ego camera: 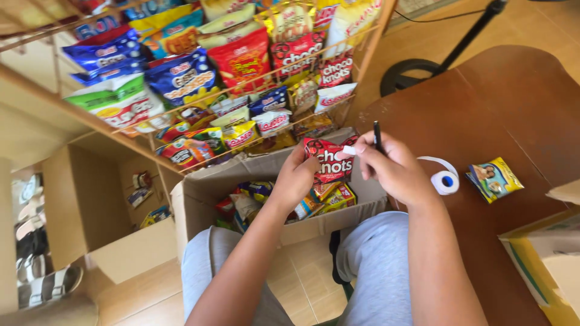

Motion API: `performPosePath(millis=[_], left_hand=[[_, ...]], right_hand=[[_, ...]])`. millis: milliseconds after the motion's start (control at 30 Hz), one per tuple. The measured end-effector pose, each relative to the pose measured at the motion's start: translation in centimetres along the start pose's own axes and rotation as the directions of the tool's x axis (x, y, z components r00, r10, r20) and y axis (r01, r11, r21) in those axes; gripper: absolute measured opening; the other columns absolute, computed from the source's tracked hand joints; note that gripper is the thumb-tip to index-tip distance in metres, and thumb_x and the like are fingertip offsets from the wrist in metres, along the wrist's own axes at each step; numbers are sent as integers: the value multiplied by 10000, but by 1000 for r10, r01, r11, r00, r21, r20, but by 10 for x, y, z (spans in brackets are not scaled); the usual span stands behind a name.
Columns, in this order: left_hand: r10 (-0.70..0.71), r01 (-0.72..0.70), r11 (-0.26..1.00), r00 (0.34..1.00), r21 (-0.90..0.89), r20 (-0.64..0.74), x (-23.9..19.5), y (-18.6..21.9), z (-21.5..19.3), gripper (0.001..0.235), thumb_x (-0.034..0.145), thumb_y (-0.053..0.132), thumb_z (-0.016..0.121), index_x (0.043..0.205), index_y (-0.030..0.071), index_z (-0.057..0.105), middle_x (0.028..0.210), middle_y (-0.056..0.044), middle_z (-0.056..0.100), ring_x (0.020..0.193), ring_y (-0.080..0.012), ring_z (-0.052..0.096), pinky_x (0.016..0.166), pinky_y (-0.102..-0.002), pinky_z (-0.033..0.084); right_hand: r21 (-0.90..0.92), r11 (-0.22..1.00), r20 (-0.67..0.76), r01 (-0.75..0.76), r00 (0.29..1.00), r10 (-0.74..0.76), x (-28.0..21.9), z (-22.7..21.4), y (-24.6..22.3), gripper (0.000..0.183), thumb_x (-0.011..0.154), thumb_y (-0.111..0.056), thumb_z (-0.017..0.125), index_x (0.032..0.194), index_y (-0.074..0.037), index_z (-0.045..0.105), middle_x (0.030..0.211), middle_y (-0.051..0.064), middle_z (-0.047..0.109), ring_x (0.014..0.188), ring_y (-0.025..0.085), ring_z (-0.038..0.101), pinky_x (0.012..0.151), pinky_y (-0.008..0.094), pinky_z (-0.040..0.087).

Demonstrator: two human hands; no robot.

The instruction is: The person picks snack packets from a cardboard box, writes on them with a pen, and places them on a wire rack. The person also handles a roll of tape and writes on a small piece of paper.

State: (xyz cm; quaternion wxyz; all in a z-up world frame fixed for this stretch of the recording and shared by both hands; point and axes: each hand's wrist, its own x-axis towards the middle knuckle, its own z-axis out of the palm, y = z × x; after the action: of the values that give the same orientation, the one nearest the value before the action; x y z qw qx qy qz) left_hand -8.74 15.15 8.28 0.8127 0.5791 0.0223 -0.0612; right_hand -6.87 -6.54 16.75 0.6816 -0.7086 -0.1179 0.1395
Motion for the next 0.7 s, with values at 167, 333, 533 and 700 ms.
performPosePath(millis=[167,333,533,700], left_hand=[[-9,8,997,1000,-73,-17,-38,14,-50,424,870,-28,470,1281,13,564,1092,-40,681,969,-123,624,891,-301,512],[-16,0,994,989,-112,-148,-64,15,-94,406,885,-3,469,1273,-4,588,1099,-34,682,1008,-123,610,926,-304,487],[-49,-15,969,967,-247,-249,-86,28,-100,392,899,51,490,1281,52,578,1104,-19,683,1025,-119,614,940,-299,478],[152,-166,986,949,-26,-278,-95,29,-86,262,1038,168,614,1261,41,564,1110,-23,666,981,-78,578,889,-280,505]], right_hand=[[51,994,188,-100,978,89,4,56,-26,132,1000,-221,593,969,-93,602,1022,126,773,632,41,513,571,207,419],[118,980,283,-162,951,123,15,89,-10,149,992,-238,618,955,-94,613,1036,131,777,612,39,510,536,207,391],[17,979,327,-201,927,184,31,115,16,159,985,-234,641,963,-77,646,954,109,774,593,41,479,533,216,382],[-28,974,397,-225,892,217,32,131,27,127,969,-185,658,996,-61,669,831,31,700,724,56,601,654,224,475]])
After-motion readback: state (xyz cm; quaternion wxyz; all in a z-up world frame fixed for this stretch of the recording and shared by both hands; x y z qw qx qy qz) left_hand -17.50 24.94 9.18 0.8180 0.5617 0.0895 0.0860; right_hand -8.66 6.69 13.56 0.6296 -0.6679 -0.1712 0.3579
